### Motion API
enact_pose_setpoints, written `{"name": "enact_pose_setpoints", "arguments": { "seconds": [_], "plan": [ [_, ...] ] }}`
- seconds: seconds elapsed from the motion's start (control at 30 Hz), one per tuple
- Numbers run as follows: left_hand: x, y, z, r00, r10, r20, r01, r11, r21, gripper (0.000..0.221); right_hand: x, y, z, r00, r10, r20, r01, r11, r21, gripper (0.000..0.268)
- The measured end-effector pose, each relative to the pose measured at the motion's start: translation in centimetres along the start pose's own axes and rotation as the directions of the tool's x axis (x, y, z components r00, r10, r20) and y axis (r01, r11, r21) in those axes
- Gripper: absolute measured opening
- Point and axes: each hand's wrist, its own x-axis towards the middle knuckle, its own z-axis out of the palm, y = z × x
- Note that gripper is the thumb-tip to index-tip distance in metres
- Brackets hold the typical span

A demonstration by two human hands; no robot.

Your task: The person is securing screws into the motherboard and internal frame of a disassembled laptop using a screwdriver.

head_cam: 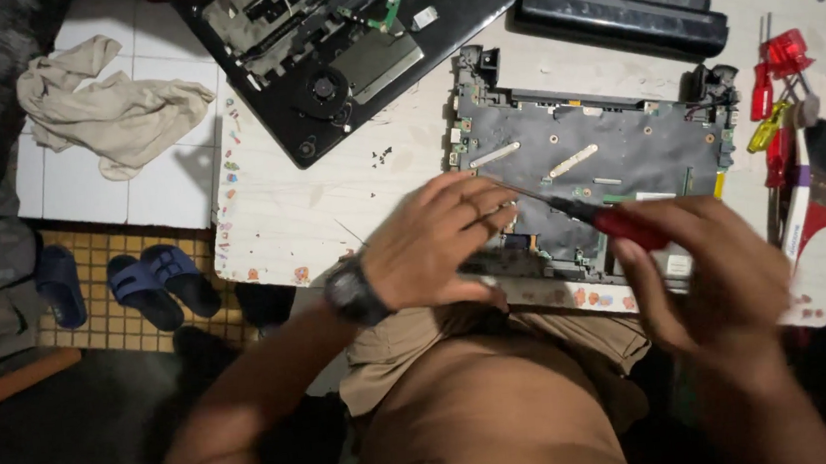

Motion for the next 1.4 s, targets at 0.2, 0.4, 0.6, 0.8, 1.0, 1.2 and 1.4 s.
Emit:
{"name": "enact_pose_setpoints", "arguments": {
  "seconds": [0.2, 0.4, 0.6, 0.8, 1.0, 1.2, 1.4],
  "plan": [
    [-6.4, 0.2, -2.2, 0.75, -0.44, -0.494, 0.44, 0.889, -0.125, 0.015, 2.1, -0.4, 4.9, 0.999, 0.023, 0.046, -0.03, 0.983, 0.179, 0.02],
    [-8.3, -0.6, -2.5, 0.529, -0.575, -0.624, 0.582, 0.781, -0.226, 0.006, 4.8, -1.2, 9.0, 1.0, 0.006, 0.007, -0.008, 0.963, 0.269, 0.021],
    [-7.5, -0.7, -2.6, 0.527, -0.509, -0.681, 0.593, 0.794, -0.134, 0.006, 6.0, -1.2, 10.7, 0.999, -0.038, 0.017, 0.032, 0.967, 0.251, 0.019],
    [-7.6, -0.6, -2.4, 0.539, -0.495, -0.682, 0.612, 0.786, -0.086, 0.007, 6.0, -1.0, 11.4, 0.998, -0.049, 0.04, 0.038, 0.968, 0.246, 0.021],
    [-7.6, -0.6, -2.4, 0.535, -0.487, -0.69, 0.606, 0.79, -0.088, 0.005, 6.3, -1.2, 11.3, 0.997, -0.067, 0.039, 0.055, 0.968, 0.243, 0.02],
    [-7.6, -0.6, -2.2, 0.527, -0.491, -0.694, 0.615, 0.784, -0.087, 0.006, 5.5, -2.6, 10.2, 0.996, -0.037, 0.084, 0.013, 0.961, 0.278, 0.02],
    [-7.7, -0.6, -2.2, 0.533, -0.493, -0.688, 0.618, 0.782, -0.082, 0.006, 5.1, -2.4, 10.5, 0.995, -0.03, 0.091, 0.004, 0.961, 0.277, 0.02]
  ]
}}
